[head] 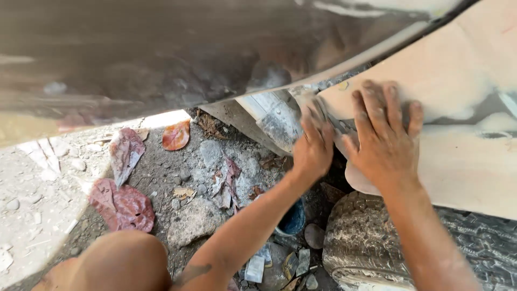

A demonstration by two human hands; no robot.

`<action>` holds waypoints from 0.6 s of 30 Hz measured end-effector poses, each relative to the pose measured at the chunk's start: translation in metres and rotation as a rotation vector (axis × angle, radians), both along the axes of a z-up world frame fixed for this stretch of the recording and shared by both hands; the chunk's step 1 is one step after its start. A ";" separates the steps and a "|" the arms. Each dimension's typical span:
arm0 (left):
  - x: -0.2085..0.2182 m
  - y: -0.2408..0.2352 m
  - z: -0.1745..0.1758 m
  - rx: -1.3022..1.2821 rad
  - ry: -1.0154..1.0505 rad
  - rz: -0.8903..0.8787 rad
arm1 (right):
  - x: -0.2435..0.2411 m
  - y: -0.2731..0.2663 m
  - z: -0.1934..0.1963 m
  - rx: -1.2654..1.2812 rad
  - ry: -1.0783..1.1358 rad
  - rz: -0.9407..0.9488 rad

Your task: The person sands a section of a car's body panel using a sanding block. They work on the lower edge and corner of the panel, smoothing the surface with repetitive back-and-forth motions.

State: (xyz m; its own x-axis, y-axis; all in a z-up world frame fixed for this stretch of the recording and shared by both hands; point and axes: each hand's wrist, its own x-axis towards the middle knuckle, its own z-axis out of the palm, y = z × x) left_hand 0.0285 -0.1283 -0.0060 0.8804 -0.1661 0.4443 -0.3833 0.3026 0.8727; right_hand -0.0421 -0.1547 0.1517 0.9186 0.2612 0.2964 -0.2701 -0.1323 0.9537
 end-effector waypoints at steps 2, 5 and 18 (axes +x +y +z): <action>-0.018 0.008 -0.004 0.053 -0.073 0.015 | 0.017 -0.007 0.014 0.259 0.150 0.141; -0.015 0.006 -0.007 0.087 -0.091 0.008 | 0.030 -0.009 0.025 0.200 0.284 0.176; 0.013 0.000 -0.001 -0.022 0.008 0.161 | 0.059 0.023 0.036 -0.008 0.192 0.282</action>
